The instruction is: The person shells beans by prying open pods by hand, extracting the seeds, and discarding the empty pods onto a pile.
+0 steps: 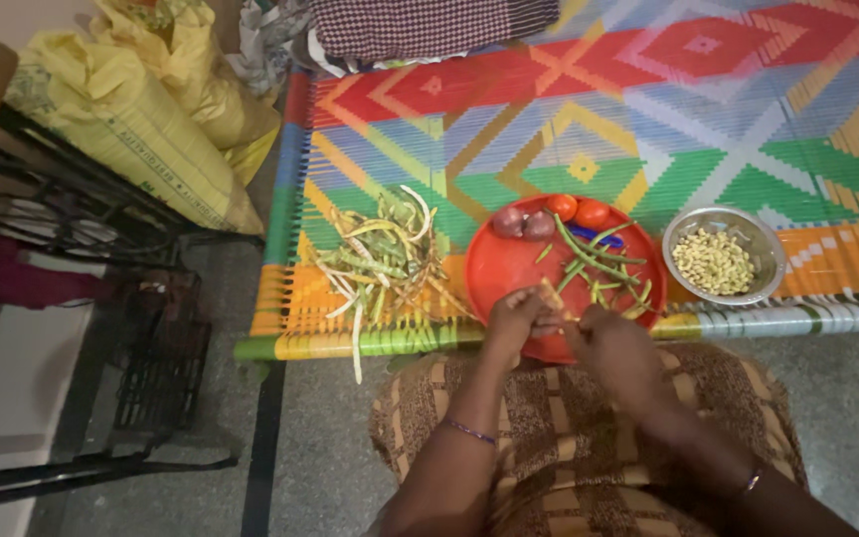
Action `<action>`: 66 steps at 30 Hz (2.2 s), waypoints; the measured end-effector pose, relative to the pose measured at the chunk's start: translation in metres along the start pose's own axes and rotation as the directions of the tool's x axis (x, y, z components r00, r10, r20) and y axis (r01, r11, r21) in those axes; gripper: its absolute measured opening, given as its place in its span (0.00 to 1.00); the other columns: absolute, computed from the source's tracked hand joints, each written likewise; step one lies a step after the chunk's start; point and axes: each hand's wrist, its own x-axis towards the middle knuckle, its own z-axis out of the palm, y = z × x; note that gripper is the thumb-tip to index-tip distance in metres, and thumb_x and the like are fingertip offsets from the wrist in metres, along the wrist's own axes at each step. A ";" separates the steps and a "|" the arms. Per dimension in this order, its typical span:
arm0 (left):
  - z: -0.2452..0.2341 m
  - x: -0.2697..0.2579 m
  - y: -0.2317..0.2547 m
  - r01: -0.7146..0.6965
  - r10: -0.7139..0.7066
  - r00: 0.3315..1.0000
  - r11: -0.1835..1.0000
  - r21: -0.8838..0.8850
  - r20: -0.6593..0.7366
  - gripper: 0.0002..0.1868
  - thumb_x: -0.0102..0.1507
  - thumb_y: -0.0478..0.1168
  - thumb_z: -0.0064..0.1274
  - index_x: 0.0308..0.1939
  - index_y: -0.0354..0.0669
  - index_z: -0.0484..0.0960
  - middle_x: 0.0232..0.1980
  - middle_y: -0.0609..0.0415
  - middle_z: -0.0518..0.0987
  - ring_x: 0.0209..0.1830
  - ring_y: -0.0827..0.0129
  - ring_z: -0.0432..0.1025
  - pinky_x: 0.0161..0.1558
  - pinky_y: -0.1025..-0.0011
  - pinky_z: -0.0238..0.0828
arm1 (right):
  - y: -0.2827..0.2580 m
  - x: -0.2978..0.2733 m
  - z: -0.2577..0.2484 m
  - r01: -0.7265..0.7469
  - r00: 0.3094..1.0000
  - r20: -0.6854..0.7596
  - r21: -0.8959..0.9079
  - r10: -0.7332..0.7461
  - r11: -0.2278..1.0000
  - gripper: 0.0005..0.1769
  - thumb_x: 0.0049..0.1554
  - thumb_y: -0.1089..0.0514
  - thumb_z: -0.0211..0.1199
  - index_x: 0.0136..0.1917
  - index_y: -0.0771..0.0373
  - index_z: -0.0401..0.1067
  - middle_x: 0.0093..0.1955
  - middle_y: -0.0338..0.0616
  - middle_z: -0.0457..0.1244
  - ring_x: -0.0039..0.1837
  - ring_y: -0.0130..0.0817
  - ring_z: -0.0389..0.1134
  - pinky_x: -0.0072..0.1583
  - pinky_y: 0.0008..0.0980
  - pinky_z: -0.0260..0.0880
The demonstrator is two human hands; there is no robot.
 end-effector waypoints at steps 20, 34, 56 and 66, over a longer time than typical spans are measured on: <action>0.016 -0.008 -0.003 -0.253 0.210 0.964 0.914 0.318 0.163 0.17 0.67 0.31 0.52 0.61 0.37 0.82 0.45 0.51 0.85 0.34 0.75 0.77 0.33 0.76 0.75 | 0.045 0.045 0.024 -0.020 1.000 0.000 0.299 0.021 0.954 0.11 0.58 0.53 0.64 0.47 0.60 0.82 0.41 0.48 0.73 0.41 0.39 0.74 0.46 0.38 0.72; 0.025 -0.025 0.014 -0.396 0.444 0.890 0.639 0.659 0.104 0.15 0.63 0.39 0.60 0.54 0.45 0.86 0.37 0.44 0.84 0.31 0.64 0.79 0.36 0.68 0.75 | 0.055 0.051 0.039 -0.006 1.000 -0.007 0.491 0.011 0.871 0.12 0.58 0.56 0.65 0.50 0.66 0.80 0.38 0.43 0.72 0.38 0.25 0.69 0.42 0.29 0.69; 0.038 -0.033 0.018 -0.410 0.482 0.868 0.555 0.724 0.121 0.10 0.67 0.37 0.57 0.52 0.42 0.86 0.42 0.40 0.84 0.35 0.59 0.80 0.40 0.66 0.76 | 0.047 0.048 0.031 -0.129 0.990 0.122 0.563 0.072 0.817 0.10 0.59 0.58 0.62 0.48 0.67 0.79 0.37 0.42 0.70 0.35 0.24 0.66 0.38 0.27 0.67; 0.014 -0.004 0.010 0.048 -0.059 0.991 0.995 0.091 0.120 0.15 0.69 0.38 0.52 0.57 0.34 0.78 0.46 0.49 0.84 0.40 0.64 0.81 0.43 0.70 0.81 | 0.072 0.071 0.050 -0.248 0.963 0.259 0.748 0.073 0.615 0.06 0.59 0.61 0.62 0.47 0.67 0.75 0.40 0.41 0.70 0.37 0.27 0.69 0.40 0.28 0.71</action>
